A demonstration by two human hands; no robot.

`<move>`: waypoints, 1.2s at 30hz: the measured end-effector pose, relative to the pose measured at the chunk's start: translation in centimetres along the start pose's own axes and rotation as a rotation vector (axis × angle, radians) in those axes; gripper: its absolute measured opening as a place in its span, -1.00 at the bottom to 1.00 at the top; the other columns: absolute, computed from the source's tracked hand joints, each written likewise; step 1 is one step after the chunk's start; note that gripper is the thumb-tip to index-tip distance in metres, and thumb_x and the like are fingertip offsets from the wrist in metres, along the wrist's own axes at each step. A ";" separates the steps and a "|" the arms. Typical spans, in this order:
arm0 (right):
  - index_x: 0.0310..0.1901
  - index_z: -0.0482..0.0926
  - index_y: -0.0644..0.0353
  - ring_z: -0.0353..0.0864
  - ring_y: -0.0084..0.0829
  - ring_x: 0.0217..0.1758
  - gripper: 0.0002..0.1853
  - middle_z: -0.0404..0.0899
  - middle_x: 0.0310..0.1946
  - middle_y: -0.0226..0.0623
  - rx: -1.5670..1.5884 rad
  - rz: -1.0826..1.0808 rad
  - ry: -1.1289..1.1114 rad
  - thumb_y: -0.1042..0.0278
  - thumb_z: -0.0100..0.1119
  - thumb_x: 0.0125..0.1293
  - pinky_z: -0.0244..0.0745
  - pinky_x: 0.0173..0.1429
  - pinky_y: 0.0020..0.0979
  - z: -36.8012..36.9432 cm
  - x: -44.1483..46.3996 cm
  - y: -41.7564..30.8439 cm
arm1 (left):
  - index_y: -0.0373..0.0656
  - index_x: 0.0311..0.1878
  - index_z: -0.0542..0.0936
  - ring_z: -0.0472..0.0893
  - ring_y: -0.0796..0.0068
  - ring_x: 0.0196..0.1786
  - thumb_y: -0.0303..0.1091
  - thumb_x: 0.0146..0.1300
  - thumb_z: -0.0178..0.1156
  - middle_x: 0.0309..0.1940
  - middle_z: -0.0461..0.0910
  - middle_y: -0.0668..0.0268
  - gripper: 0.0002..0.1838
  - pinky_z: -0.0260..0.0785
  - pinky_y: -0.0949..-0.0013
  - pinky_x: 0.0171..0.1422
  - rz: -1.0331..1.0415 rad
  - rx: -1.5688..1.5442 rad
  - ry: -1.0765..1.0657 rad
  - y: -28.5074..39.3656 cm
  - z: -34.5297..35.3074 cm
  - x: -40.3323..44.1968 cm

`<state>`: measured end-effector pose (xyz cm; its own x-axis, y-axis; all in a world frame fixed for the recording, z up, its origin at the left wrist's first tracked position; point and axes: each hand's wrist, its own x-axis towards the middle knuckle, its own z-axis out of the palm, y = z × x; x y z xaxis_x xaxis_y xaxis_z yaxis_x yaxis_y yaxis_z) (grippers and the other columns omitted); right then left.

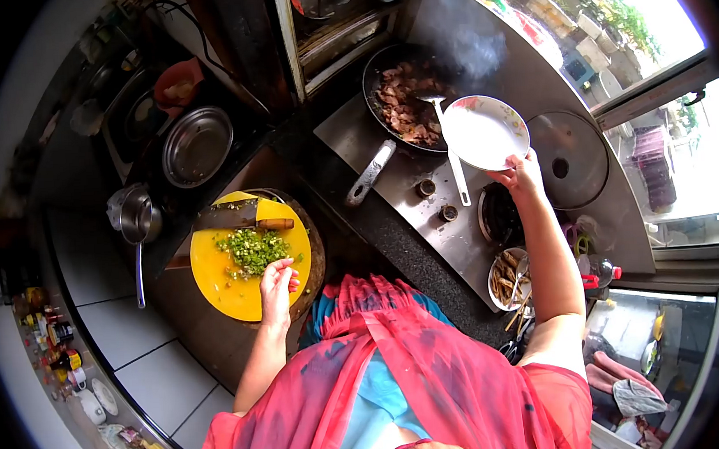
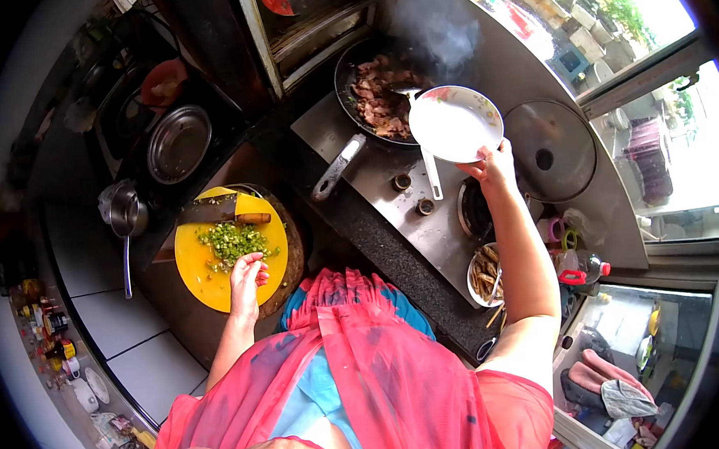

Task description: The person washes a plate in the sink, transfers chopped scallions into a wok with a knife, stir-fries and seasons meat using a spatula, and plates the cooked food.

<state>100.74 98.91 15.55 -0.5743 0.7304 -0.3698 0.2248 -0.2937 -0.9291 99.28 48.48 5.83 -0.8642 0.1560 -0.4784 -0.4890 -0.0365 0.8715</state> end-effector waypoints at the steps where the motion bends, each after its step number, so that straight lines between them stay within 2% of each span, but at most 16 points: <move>1: 0.20 0.17 0.20 0.64 -0.04 0.02 -0.49 0.42 0.09 0.05 -0.026 -0.002 -0.006 0.64 -0.11 0.18 0.76 -0.09 -0.01 0.3 0.0 0.0 | -0.13 0.02 0.53 0.50 0.70 -0.35 -0.36 0.39 0.10 -0.31 0.56 0.44 -0.81 0.36 0.60 -0.21 0.000 -0.002 0.005 -0.1 -0.2 -0.1; 7: 0.18 0.19 0.16 0.67 -0.11 -0.04 -0.57 0.46 0.04 0.00 -0.154 -0.094 0.038 0.61 -0.13 0.26 0.78 -0.14 -0.07 1.5 0.4 -0.2 | -0.15 0.02 0.53 0.48 0.70 -0.35 -0.38 0.42 0.07 -0.33 0.54 0.42 -0.82 0.36 0.59 -0.22 0.006 -0.019 0.049 -0.5 -1.4 -0.5; 11: 0.18 0.18 0.16 0.67 -0.09 -0.04 -0.57 0.46 0.03 0.00 -0.129 -0.094 0.064 0.59 -0.12 0.28 0.77 -0.15 -0.07 1.6 0.7 -0.4 | -0.15 0.01 0.54 0.48 0.70 -0.35 -0.39 0.43 0.06 -0.34 0.54 0.43 -0.83 0.36 0.59 -0.22 0.013 -0.025 0.062 -0.5 -1.9 -0.6; 15: 0.21 0.16 0.17 0.66 -0.05 -0.01 -0.51 0.44 0.06 0.01 -0.079 -0.072 0.039 0.62 -0.09 0.22 0.75 -0.09 -0.01 1.7 0.8 -0.3 | -0.16 0.01 0.55 0.48 0.69 -0.35 -0.39 0.42 0.07 -0.33 0.55 0.42 -0.83 0.35 0.59 -0.22 0.015 -0.037 0.065 -0.6 -2.2 -0.3; 19: 0.19 0.20 0.20 0.58 0.00 0.11 -0.46 0.41 0.11 0.00 0.079 -0.010 -0.017 0.67 -0.07 0.12 0.71 0.01 0.04 2.1 0.0 0.1 | -0.16 0.02 0.55 0.48 0.69 -0.35 -0.40 0.42 0.08 -0.33 0.55 0.42 -0.82 0.35 0.59 -0.22 0.018 -0.057 0.064 -0.5 -2.4 -0.1; 20: 0.23 0.16 0.17 0.60 -0.02 0.07 -0.43 0.40 0.11 -0.01 0.104 0.010 -0.021 0.65 -0.09 0.12 0.74 -0.04 0.04 1.9 0.4 0.6 | -0.16 0.02 0.55 0.48 0.69 -0.35 -0.40 0.42 0.08 -0.32 0.55 0.41 -0.82 0.35 0.59 -0.21 0.020 -0.058 0.058 -0.4 -2.5 0.0; 23: 0.23 0.17 0.18 0.59 0.01 0.09 -0.42 0.39 0.13 -0.01 0.174 0.034 -0.053 0.67 -0.11 0.12 0.73 -0.02 0.07 2.4 -0.5 1.1 | -0.16 0.02 0.55 0.48 0.69 -0.34 -0.39 0.42 0.08 -0.31 0.55 0.41 -0.82 0.35 0.59 -0.21 0.036 -0.060 0.043 -0.2 -2.3 0.3; 24: 0.23 0.17 0.19 0.59 0.02 0.10 -0.43 0.39 0.14 0.00 0.177 0.037 -0.065 0.68 -0.11 0.13 0.72 -0.01 0.07 2.7 -1.1 1.0 | -0.14 0.05 0.54 0.51 0.71 -0.32 -0.34 0.42 0.10 -0.30 0.56 0.43 -0.79 0.36 0.59 -0.18 0.046 -0.056 0.018 -0.2 -2.4 0.5; 29: 0.21 0.19 0.22 0.58 0.00 0.14 -0.49 0.39 0.18 0.00 0.243 0.031 -0.178 0.66 -0.08 0.18 0.71 0.03 0.05 3.1 -3.5 0.9 | -0.15 0.05 0.53 0.51 0.70 -0.31 -0.33 0.42 0.11 -0.29 0.57 0.43 -0.79 0.36 0.60 -0.17 0.070 -0.092 -0.024 0.5 -1.5 1.6; 31: 0.25 0.17 0.22 0.59 -0.03 0.13 -0.49 0.43 0.16 -0.01 0.263 0.033 -0.167 0.61 -0.03 0.25 0.71 0.01 0.03 3.3 -5.1 1.2 | -0.15 0.04 0.53 0.51 0.70 -0.31 -0.34 0.42 0.11 -0.28 0.57 0.43 -0.79 0.37 0.60 -0.17 0.060 -0.082 -0.052 0.7 -1.1 2.0; 33: 0.17 0.28 0.29 0.61 -0.07 0.13 -0.60 0.48 0.12 -0.01 0.266 0.030 -0.105 0.62 0.00 0.29 0.68 0.09 0.02 3.8 -7.9 0.9 | -0.16 0.04 0.52 0.50 0.70 -0.31 -0.35 0.42 0.10 -0.28 0.57 0.42 -0.80 0.37 0.59 -0.17 0.044 -0.050 -0.075 0.6 -0.8 2.6; 36: 0.18 0.28 0.29 0.62 -0.09 0.12 -0.60 0.48 0.13 -0.03 0.309 0.034 -0.113 0.61 0.02 0.31 0.68 0.09 0.01 2.0 -10.4 2.6 | -0.16 0.05 0.52 0.50 0.70 -0.31 -0.34 0.41 0.10 -0.28 0.57 0.42 -0.79 0.37 0.59 -0.17 0.015 0.054 -0.098 -0.8 -1.1 3.8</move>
<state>105.70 89.34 17.01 -0.6585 0.6487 -0.3815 0.0061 -0.5023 -0.8647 96.23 48.06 3.19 -0.8543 0.2518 -0.4548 -0.4668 0.0133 0.8843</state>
